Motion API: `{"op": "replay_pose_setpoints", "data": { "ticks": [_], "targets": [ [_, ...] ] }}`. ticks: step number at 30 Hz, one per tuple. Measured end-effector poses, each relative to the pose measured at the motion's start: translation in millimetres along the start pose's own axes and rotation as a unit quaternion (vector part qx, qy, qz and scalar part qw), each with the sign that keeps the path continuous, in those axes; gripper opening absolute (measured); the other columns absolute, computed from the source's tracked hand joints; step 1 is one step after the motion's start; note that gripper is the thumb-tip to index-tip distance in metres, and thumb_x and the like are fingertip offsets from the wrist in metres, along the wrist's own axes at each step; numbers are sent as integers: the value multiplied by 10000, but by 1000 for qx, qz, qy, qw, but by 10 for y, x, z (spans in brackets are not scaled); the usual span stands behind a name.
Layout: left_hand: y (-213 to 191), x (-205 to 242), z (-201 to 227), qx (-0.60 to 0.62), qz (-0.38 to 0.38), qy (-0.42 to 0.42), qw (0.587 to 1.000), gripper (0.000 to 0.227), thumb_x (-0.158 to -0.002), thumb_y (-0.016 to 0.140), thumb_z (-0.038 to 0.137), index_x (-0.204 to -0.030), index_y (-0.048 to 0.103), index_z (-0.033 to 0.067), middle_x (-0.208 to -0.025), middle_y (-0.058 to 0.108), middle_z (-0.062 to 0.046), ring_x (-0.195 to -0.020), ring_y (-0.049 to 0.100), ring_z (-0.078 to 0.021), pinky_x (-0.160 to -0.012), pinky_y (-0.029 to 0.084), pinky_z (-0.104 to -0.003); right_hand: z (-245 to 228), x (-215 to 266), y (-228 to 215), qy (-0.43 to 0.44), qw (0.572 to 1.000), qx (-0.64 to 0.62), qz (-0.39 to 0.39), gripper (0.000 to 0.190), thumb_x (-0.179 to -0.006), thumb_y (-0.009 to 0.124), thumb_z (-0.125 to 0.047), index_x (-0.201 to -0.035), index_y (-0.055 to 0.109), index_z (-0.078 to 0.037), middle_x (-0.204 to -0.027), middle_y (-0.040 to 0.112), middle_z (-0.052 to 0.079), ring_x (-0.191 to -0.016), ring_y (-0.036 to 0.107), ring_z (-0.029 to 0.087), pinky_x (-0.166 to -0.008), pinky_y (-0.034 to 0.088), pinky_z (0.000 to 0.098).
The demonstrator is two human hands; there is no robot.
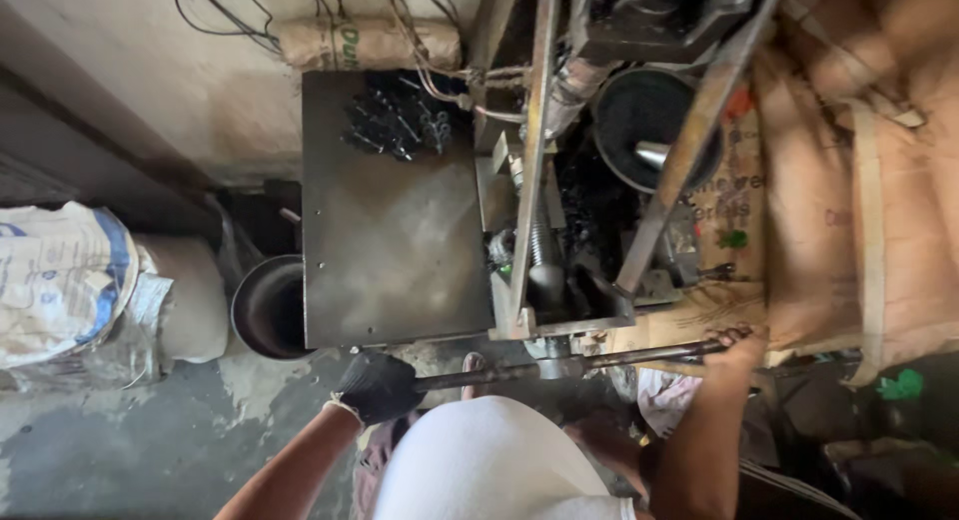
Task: The person operates a manual press machine by turning a crank handle to process small metal parts. They repeatedly pick up parts from a tray, place them into the machine, and then remove them after processing.
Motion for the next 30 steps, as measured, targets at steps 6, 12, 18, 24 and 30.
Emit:
{"op": "replay_pose_setpoints", "data": {
  "ticks": [6, 12, 18, 24, 30],
  "targets": [
    [851, -730, -189, 51, 7, 7, 999, 393, -865, 572, 477, -840, 783, 146, -890, 739, -161, -860, 715, -371, -788, 545, -513, -759, 816, 252, -162, 979, 61, 110, 484, -1030, 587, -593, -768, 471, -204, -588, 351, -61, -479, 341, 109, -475, 330, 304],
    [1403, -1416, 56, 77, 80, 1, 994, 342, -793, 691, 334, -1066, 762, 141, -1045, 744, -153, -986, 702, -349, -823, 561, -469, -1187, 2227, 1061, -362, 926, 100, -31, 494, -1174, 493, -410, -768, 436, -134, -666, 398, 2, -561, 441, 155, -510, 390, 358],
    [471, -845, 304, 385, 83, 223, 892, 346, -899, 709, 318, -1126, 741, 58, -1104, 756, -140, -1018, 718, -273, -916, 552, -382, 551, 3808, 1947, -56, 870, 19, -490, 814, -893, 412, -760, -1032, 723, -21, -728, 596, 81, -655, 560, 220, -652, 493, 381],
    [-330, -145, -542, 514, 193, 79, 832, 253, -934, 695, 176, -1145, 731, 40, -1055, 787, -75, -937, 678, -109, -875, 545, -297, 2710, 4430, 2298, -370, 411, 561, -616, 241, -932, 732, -300, -1022, 752, -78, -1012, 744, 89, -834, 712, 284, -686, 559, 410],
    [-286, 158, -773, 591, 244, 116, 760, 217, -935, 703, 114, -1118, 735, 0, -990, 768, -40, -921, 666, -82, -860, 547, -262, 3625, 3339, 1375, -299, 384, 695, -530, 263, -910, 654, -352, -960, 713, -100, -945, 697, 112, -796, 645, 292, -687, 533, 432]
  ]
}}
Point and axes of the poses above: each hand's wrist, its own x-axis away from the middle knuckle, its own y-axis out of the palm, z = x × y, the point moved 8 cm from there along -x, towards the middle knuckle
